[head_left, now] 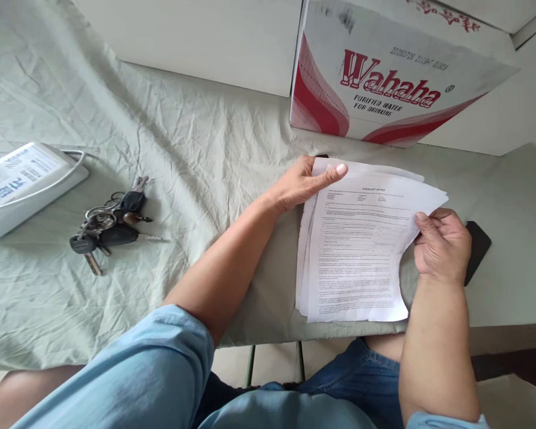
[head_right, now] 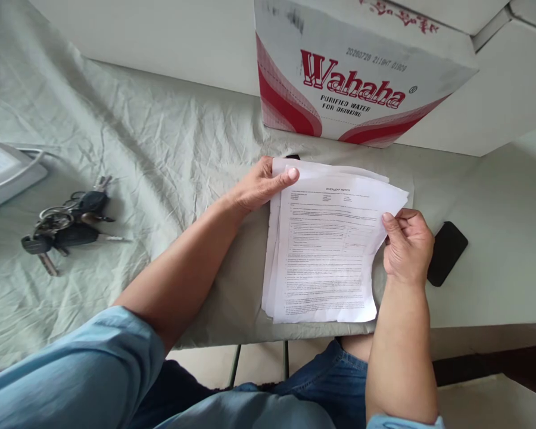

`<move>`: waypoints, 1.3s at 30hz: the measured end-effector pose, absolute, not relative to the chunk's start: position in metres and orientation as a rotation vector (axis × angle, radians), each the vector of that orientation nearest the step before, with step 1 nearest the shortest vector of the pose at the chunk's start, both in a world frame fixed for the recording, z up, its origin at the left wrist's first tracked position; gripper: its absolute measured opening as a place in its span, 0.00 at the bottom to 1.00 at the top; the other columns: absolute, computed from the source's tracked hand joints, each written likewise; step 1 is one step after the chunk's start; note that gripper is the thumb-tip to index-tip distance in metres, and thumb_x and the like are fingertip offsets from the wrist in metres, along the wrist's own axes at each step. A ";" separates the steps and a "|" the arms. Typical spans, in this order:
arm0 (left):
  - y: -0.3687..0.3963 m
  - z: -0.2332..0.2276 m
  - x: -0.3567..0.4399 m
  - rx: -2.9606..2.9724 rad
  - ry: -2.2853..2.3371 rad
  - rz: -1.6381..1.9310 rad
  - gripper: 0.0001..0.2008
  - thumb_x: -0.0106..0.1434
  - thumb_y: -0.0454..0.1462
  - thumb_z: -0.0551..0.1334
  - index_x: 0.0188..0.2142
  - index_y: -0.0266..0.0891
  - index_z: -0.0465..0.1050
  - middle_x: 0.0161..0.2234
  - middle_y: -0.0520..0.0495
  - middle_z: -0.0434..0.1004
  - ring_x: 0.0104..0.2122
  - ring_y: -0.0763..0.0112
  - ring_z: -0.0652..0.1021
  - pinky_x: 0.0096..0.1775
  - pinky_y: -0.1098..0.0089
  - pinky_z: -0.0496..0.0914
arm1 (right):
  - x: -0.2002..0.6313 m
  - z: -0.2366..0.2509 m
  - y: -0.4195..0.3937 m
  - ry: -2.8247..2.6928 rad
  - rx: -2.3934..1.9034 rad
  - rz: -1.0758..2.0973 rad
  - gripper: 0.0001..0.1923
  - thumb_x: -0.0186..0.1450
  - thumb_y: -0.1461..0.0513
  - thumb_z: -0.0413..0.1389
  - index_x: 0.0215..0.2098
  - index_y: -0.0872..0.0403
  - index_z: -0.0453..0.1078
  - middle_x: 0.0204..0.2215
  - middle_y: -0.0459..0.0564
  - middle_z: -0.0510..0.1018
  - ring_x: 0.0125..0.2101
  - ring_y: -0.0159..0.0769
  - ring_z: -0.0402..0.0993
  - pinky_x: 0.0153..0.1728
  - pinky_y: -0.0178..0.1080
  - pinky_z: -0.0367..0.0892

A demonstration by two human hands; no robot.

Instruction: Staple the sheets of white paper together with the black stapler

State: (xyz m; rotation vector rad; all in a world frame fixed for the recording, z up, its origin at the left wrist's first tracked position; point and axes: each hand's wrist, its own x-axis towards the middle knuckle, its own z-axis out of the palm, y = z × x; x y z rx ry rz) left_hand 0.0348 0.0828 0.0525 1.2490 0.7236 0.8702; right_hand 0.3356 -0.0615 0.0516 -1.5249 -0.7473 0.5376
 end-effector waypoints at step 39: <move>0.107 0.039 0.014 1.215 0.600 0.896 0.25 0.50 0.50 0.89 0.40 0.42 0.87 0.41 0.44 0.91 0.46 0.51 0.91 0.49 0.55 0.87 | 0.355 0.078 -0.092 -0.984 -1.438 0.504 0.36 0.39 0.55 0.87 0.45 0.44 0.85 0.59 0.53 0.89 0.72 0.63 0.79 0.76 0.77 0.71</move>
